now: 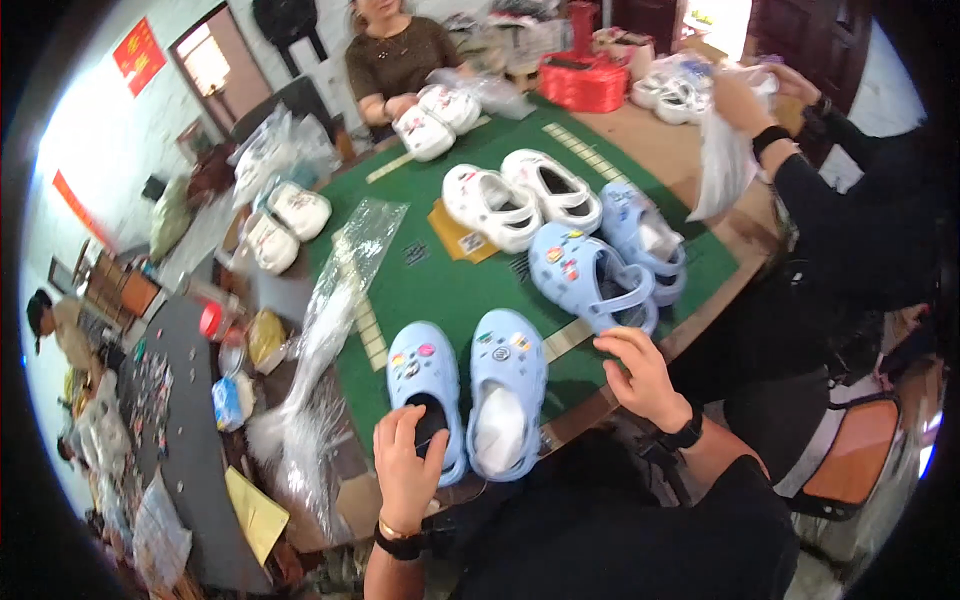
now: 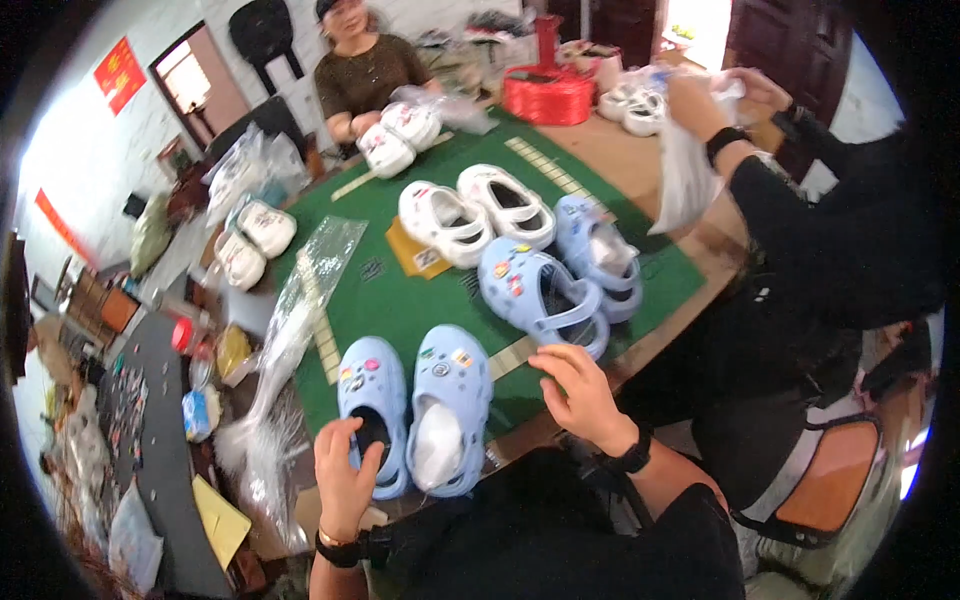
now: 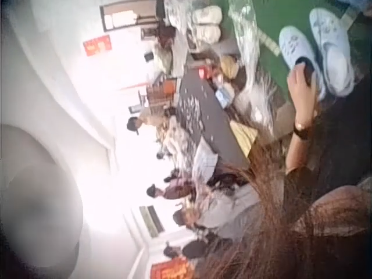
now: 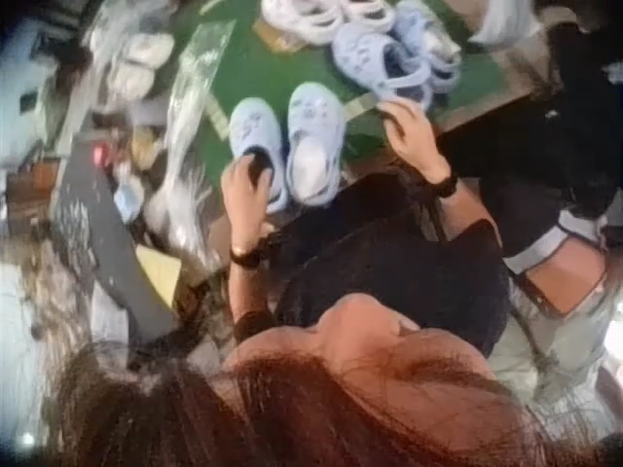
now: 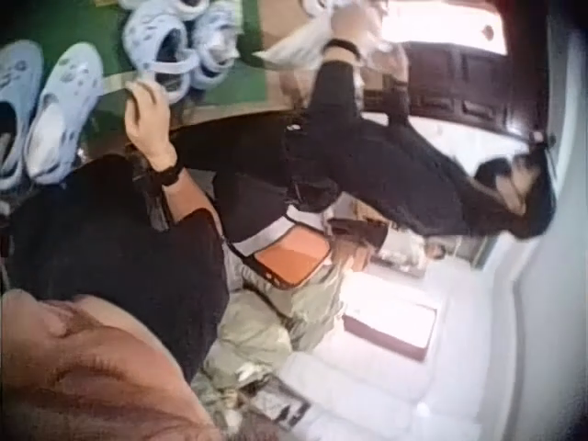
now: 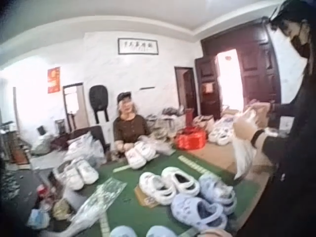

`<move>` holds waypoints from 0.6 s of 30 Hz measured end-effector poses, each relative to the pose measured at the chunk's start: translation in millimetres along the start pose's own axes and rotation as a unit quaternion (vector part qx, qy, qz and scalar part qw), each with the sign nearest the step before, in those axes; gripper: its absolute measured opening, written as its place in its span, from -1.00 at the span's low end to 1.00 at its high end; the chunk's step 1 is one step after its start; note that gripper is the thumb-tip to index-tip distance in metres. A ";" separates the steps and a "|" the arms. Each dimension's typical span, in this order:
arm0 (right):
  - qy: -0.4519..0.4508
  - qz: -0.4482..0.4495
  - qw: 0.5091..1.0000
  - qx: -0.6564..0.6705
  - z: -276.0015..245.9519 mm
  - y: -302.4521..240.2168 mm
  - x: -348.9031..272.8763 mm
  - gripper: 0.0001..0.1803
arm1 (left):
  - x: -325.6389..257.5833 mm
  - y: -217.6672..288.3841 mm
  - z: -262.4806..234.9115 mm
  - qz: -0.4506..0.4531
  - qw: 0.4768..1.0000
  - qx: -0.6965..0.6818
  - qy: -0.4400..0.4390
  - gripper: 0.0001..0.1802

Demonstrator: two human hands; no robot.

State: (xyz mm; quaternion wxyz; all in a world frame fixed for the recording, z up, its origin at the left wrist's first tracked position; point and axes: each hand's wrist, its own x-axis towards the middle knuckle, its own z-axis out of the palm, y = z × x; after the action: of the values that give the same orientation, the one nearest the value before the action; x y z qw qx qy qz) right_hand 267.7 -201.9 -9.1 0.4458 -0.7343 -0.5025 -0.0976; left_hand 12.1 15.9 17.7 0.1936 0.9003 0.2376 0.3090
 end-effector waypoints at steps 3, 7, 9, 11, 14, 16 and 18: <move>-0.076 -0.025 0.994 0.075 24.3 -20.0 -8.1 -0.61 | -20.1 -20.8 -18.2 -0.003 0.999 -0.034 0.033 -0.72; -0.178 -0.074 0.974 0.119 43.0 -49.3 -15.3 -0.56 | -37.0 -30.0 -39.8 0.061 0.993 -0.017 -0.102 -0.73; -0.211 -0.095 0.963 0.138 51.9 -60.5 -18.4 -0.55 | -39.6 -27.8 -38.9 0.061 0.990 -0.001 -0.125 -0.72; -0.216 -0.125 0.959 0.131 57.3 -68.1 -18.2 -0.55 | -44.4 -31.5 -36.2 0.063 0.984 0.003 -0.167 -0.68; -0.233 -0.143 0.959 0.080 64.1 -76.0 -14.8 -0.55 | -50.0 -39.6 -29.1 0.076 0.982 -0.009 -0.173 -0.71; -0.238 -0.159 0.957 0.039 66.2 -79.3 -12.5 -0.54 | -49.0 -42.7 -24.9 0.079 0.983 -0.016 -0.162 -0.72; -0.243 -0.162 0.956 0.031 71.0 -79.1 -12.2 -0.55 | -46.3 -43.5 -20.9 0.081 0.985 -0.024 -0.154 -0.74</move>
State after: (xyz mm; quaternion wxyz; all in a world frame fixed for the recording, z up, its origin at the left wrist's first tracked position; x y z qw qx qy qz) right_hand 175.0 -148.7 -13.7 0.3108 -0.6306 -0.7106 0.0283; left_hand -47.1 30.1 -10.0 0.2236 0.9485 0.1242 0.1869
